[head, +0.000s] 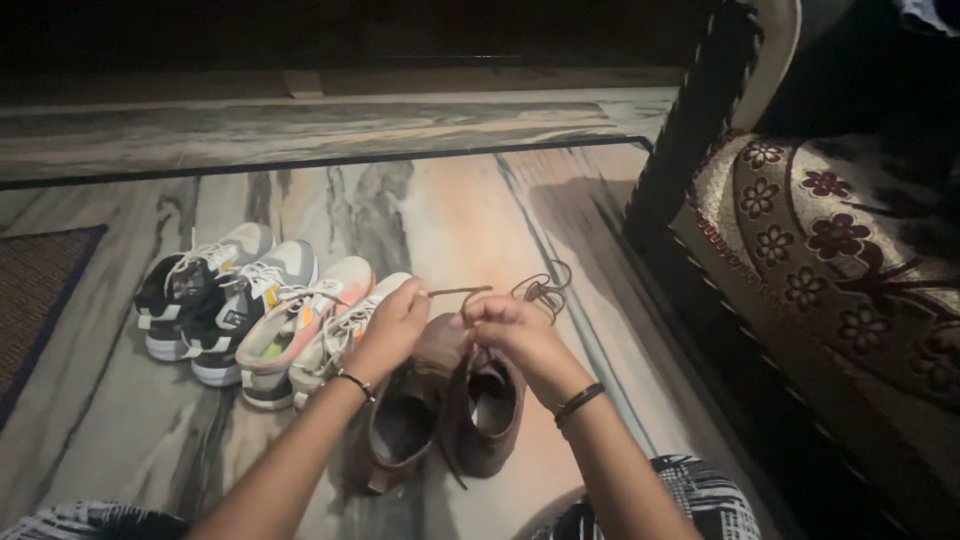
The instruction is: The person unties the shoelaces of a pair of brown shoes. They pull the laces, loosen the knots, and remove the laces from the eyelets.
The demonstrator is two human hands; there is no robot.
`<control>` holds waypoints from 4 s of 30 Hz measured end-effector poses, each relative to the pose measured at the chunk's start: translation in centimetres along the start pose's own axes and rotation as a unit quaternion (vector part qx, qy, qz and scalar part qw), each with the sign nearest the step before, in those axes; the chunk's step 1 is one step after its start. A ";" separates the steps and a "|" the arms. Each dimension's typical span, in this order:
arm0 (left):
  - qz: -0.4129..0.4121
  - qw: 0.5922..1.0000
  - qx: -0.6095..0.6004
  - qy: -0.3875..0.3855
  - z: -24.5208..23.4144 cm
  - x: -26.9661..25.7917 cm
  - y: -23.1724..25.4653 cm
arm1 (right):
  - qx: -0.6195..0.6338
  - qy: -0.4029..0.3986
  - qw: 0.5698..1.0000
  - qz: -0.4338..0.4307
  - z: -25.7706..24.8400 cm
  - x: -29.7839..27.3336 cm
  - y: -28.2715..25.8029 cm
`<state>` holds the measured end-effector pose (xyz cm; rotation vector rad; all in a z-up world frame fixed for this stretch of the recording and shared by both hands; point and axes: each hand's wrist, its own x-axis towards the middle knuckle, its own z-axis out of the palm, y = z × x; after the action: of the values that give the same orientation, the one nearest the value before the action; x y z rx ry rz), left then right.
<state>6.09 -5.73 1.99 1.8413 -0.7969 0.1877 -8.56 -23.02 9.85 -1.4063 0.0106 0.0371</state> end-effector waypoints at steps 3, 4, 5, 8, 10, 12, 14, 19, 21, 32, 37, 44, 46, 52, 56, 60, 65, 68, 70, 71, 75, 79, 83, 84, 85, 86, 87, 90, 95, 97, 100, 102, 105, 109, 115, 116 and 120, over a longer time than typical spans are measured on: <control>0.033 0.999 -0.021 -0.020 -0.3 0.7 2.9 | -0.082 -0.009 0.997 -0.008 -0.9 1.0 1.8; 0.029 0.998 -0.034 -0.040 -0.6 1.5 3.7 | -0.090 -0.028 0.995 -0.026 -1.2 1.4 2.3; 0.024 0.997 -0.045 -0.060 -1.1 1.9 4.4 | -0.097 -0.050 0.993 -0.044 -1.2 1.8 2.8; -0.037 0.962 -0.137 -0.235 -2.2 2.2 6.3 | -0.151 -0.066 0.980 -0.109 -0.6 2.4 4.0; -0.094 0.936 -0.050 -0.335 -3.4 1.5 7.2 | -0.359 -0.008 0.931 -0.060 -0.1 2.0 4.5; -0.117 0.900 0.039 -0.418 -4.2 0.4 7.8 | -0.464 0.050 0.884 -0.014 0.3 1.6 4.8; -0.109 0.859 0.129 -0.484 -5.0 -0.6 8.1 | -0.477 0.106 0.872 0.028 0.9 1.4 5.2; -0.105 0.841 0.271 -0.456 -6.0 -1.3 7.1 | -0.520 0.143 0.839 -0.075 2.1 4.0 7.2; -0.094 0.871 0.306 -0.373 -6.1 -1.5 6.1 | -0.521 0.147 0.838 -0.063 2.4 4.7 8.6; -0.025 0.948 0.254 -0.192 -4.9 -5.3 -0.2 | -0.574 0.155 0.803 0.029 3.8 8.5 14.9; -0.003 0.968 0.208 -0.139 -4.0 -6.7 -2.3 | -0.596 0.146 0.787 0.063 4.4 9.3 15.1; -0.036 0.957 0.244 -0.154 -2.6 -7.2 -3.3 | -0.566 0.193 0.798 0.070 3.8 10.1 15.5; -0.016 0.965 0.225 -0.137 -2.7 -7.2 -3.1 | -0.509 0.194 0.836 0.064 2.8 10.5 16.6; -0.002 0.953 0.260 -0.157 -3.0 -6.9 -2.1 | -0.296 0.105 0.950 -0.007 0.7 11.2 18.6; -0.033 0.950 0.257 -0.173 -2.8 -7.1 -2.1 | -0.209 0.147 0.967 -0.007 2.8 10.9 15.9; -0.019 0.943 0.289 -0.166 -2.5 -7.1 -2.9 | -0.625 0.245 0.738 -0.061 5.6 9.2 11.0; -0.047 0.942 0.282 -0.175 -1.9 -7.5 -4.3 | -0.579 0.362 0.730 -0.042 7.7 8.6 5.3; -0.040 0.945 0.290 -0.147 -1.6 -7.7 -4.8 | -0.501 0.411 0.757 -0.082 7.4 8.6 2.1; -0.025 0.962 0.243 -0.122 -1.7 -8.1 -4.9 | -0.431 0.423 0.796 -0.047 6.9 8.6 0.2; -0.017 0.969 0.220 -0.108 -1.8 -8.1 -4.9 | -0.394 0.428 0.813 -0.030 6.8 8.5 -0.5; -0.006 0.954 0.271 -0.127 -2.0 -7.8 -4.4 | -0.383 0.397 0.829 -0.087 7.2 8.0 -1.4; -0.042 0.963 0.240 -0.118 -2.4 -7.7 -4.1 | -0.345 0.392 0.851 -0.049 7.7 7.0 -0.8; -0.123 0.957 0.237 -0.114 -2.6 -7.6 -3.4 | -0.149 0.285 0.945 0.065 6.7 5.9 -0.9; -0.106 0.960 0.243 -0.092 -2.6 -7.5 -3.3 | -0.073 0.278 0.949 0.127 6.4 5.6 -1.0; -0.088 0.962 0.249 -0.071 -2.7 -7.5 -3.1 | 0.005 0.270 0.944 0.187 5.9 5.2 -1.0; -0.071 0.963 0.254 -0.049 -2.7 -7.4 -2.9 | 0.083 0.260 0.930 0.245 5.5 4.8 -1.0; -0.081 0.967 0.236 -0.042 -2.7 -7.3 -2.7 | 0.059 0.257 0.944 0.197 5.4 4.8 -0.9; -0.106 0.971 0.213 -0.027 -2.6 -7.5 -2.1 | -0.132 0.276 0.950 0.063 5.2 4.1 -1.2; -0.091 0.969 0.228 0.006 -2.8 -7.5 -1.5 | -0.642 0.359 0.658 -0.161 7.1 2.7 -3.7; -0.124 0.965 0.232 -0.002 -2.8 -7.4 -1.3 | -0.654 0.370 0.609 -0.254 7.6 2.4 -5.1; -0.153 0.956 0.247 -0.032 -2.9 -7.1 -1.0 | -0.544 0.411 0.704 -0.202 8.1 2.1 -6.3; -0.156 0.955 0.247 -0.042 -2.8 -7.1 -1.1 | -0.348 0.398 0.841 -0.116 8.1 2.1 -6.6; -0.133 0.963 0.233 -0.024 -3.1 -7.6 -1.5 | -0.026 0.313 0.949 0.000 8.0 2.4 -6.5; -0.123 0.962 0.242 0.001 -2.4 -7.5 -2.2 | -0.194 0.292 0.936 -0.035 8.4 1.4 -6.9; -0.117 0.951 0.282 -0.056 -2.2 -7.0 -2.6 | -0.613 0.269 0.621 -0.407 8.5 -0.9 -10.2; -0.122 0.952 0.275 -0.058 -2.2 -7.0 -2.6 | -0.639 0.279 0.584 -0.416 8.4 -1.2 -10.9; -0.110 0.942 0.308 -0.076 -2.0 -6.9 -2.6 | -0.629 0.295 0.622 -0.360 7.0 -2.5 -12.9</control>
<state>2.84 -0.43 -2.46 2.5475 -0.6711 0.1627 -10.75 -18.24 23.82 -2.6705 -0.0474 -1.3575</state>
